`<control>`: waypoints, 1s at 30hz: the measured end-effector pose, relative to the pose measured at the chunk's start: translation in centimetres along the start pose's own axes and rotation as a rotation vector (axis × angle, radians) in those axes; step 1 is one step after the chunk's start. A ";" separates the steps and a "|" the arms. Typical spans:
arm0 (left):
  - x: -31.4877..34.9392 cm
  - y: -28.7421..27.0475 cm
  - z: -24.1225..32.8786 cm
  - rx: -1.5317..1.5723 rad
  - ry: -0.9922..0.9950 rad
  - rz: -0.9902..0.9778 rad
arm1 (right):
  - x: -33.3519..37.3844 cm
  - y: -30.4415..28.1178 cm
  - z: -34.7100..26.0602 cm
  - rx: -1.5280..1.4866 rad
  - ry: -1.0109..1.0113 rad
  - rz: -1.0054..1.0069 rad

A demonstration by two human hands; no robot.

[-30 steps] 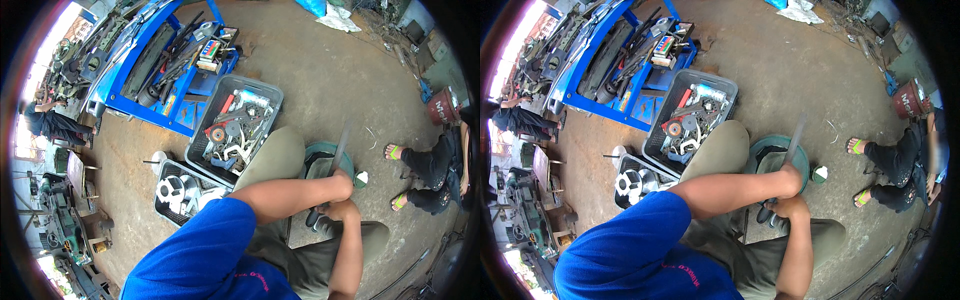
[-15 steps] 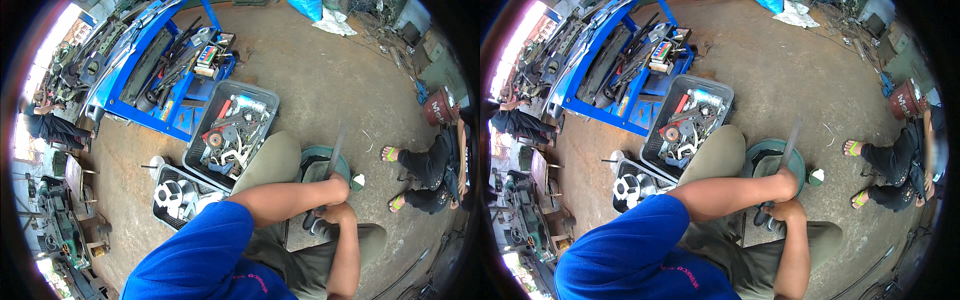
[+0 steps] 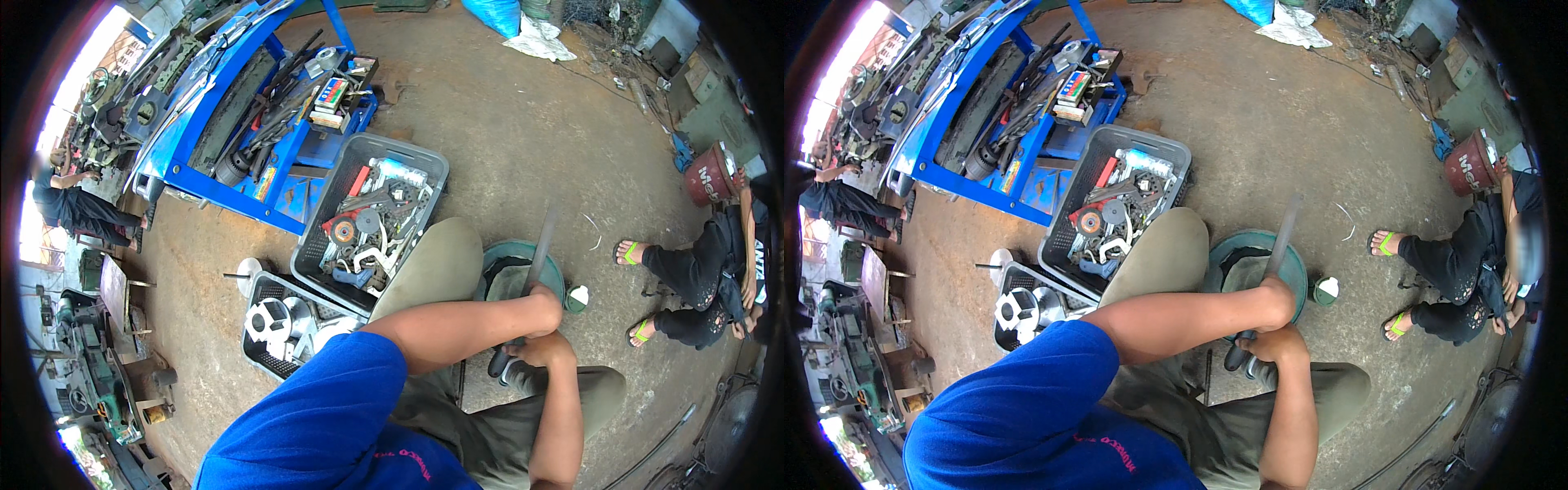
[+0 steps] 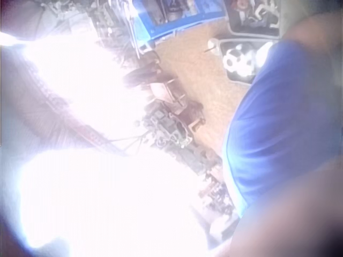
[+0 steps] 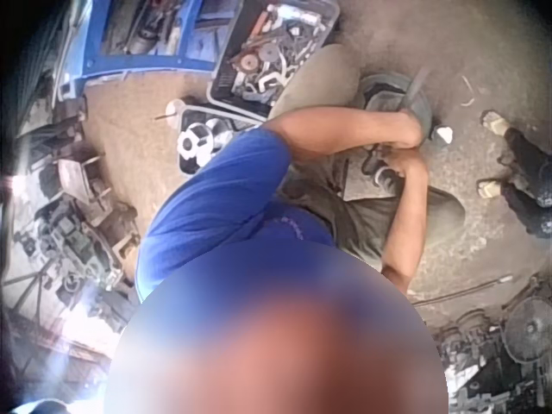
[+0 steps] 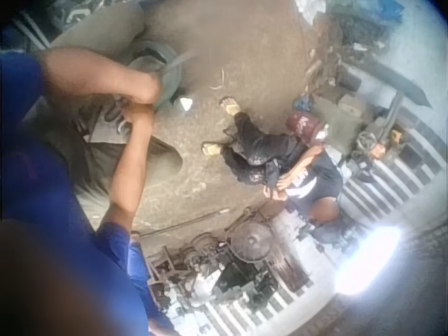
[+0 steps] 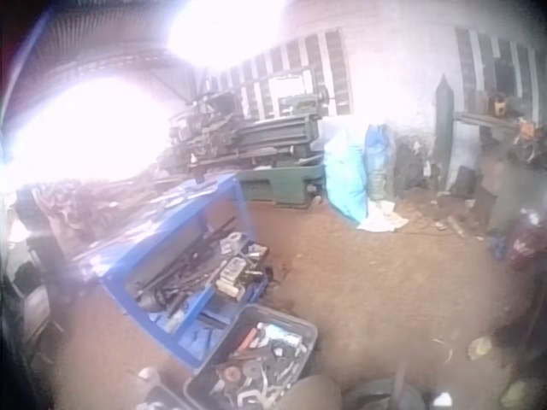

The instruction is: The person sits cross-legged on the floor and uses a metal file to sharpen a long metal rod. They repeatedly rub the file along the rod's edge while holding it steady with the other hand. The person occasionally pauses to inspect the rod's edge before resuming the filing motion.

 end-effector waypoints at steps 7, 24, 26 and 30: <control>-0.2 0.0 0.0 -0.007 0.009 0.059 | -0.5 0.5 0.6 -0.031 -0.017 -0.005; -0.2 0.3 0.0 -0.030 -0.016 0.039 | -0.5 0.4 0.6 -0.044 -0.002 0.010; -0.5 0.7 -0.1 -0.005 -0.018 0.011 | -0.7 0.7 0.6 -0.058 0.007 -0.024; -0.6 0.7 0.0 -0.012 -0.007 0.002 | -0.5 0.5 0.4 -0.046 0.008 -0.029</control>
Point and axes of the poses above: each hand's wrist, its own x-axis away from the middle knuckle, its own y-axis out of the palm, z = x × y, the point moved 8 cm from there along -x, towards the middle knuckle, and after that the axes turned 13 degrees about -x, right-handed, at the moved point
